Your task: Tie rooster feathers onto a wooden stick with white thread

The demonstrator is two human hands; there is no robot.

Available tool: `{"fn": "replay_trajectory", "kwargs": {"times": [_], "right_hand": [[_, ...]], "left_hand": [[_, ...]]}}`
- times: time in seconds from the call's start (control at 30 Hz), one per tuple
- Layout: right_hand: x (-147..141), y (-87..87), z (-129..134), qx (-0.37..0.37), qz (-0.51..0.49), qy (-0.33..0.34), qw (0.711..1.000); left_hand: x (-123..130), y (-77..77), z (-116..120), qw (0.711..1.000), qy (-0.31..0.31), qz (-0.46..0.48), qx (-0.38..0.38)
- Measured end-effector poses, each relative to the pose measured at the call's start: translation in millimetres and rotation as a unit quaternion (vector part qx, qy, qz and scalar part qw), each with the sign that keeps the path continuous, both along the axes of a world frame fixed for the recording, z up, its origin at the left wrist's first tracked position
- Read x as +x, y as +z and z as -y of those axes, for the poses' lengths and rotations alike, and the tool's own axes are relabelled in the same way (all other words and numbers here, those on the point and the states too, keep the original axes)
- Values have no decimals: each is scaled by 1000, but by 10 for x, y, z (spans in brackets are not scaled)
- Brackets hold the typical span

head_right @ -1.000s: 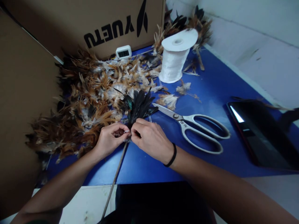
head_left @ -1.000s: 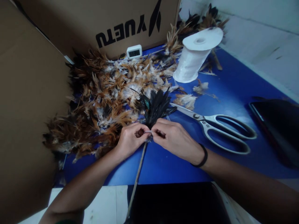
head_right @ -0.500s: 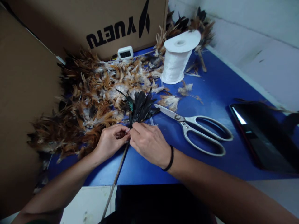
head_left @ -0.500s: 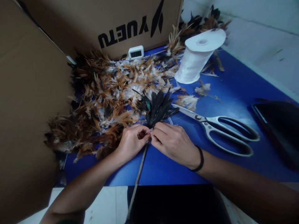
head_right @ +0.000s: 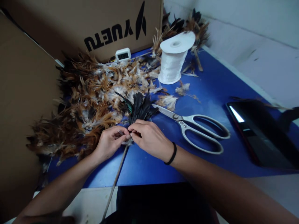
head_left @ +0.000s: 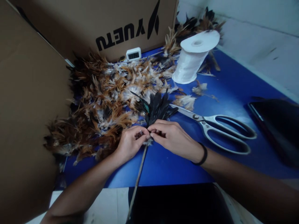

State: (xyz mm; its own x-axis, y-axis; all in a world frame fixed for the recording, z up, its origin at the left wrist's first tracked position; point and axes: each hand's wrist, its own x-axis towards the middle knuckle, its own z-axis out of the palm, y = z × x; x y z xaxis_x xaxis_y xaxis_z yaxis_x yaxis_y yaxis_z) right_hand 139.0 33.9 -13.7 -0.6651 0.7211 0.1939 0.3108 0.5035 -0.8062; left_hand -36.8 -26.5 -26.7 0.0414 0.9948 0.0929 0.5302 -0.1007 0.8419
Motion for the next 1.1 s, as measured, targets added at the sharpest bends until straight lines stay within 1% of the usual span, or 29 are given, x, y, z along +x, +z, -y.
{"fn": "replay_trajectory", "kwargs": {"times": [0.17, 0.27, 0.4, 0.63, 0.77, 0.9, 1.0, 1.1], "right_hand": [[9, 19, -4, 6, 27, 23, 999], [-4, 22, 0, 27, 47, 29, 998], [-36, 24, 15, 52, 55, 23, 997], [-44, 13, 36, 40, 43, 3, 998], [-41, 7, 41, 28, 33, -7, 999], [-44, 12, 51, 24, 21, -12, 999], [-45, 9, 64, 45, 16, -13, 999], [-44, -7, 76, 86, 8, -12, 996]], "left_hand": [[12, 18, 2, 1000, 8, -15, 5], [16, 27, 3, 1000, 9, -8, 2], [26, 53, 4, 1000, 5, -1, -12], [19, 100, 13, 998, -11, 14, -53], [1, 117, -6, 995, -14, 48, -84], [-25, 121, -45, 986, -8, 101, -135], [-41, 125, -76, 978, -6, 132, -163], [-46, 141, -101, 969, -9, 159, -189]]}}
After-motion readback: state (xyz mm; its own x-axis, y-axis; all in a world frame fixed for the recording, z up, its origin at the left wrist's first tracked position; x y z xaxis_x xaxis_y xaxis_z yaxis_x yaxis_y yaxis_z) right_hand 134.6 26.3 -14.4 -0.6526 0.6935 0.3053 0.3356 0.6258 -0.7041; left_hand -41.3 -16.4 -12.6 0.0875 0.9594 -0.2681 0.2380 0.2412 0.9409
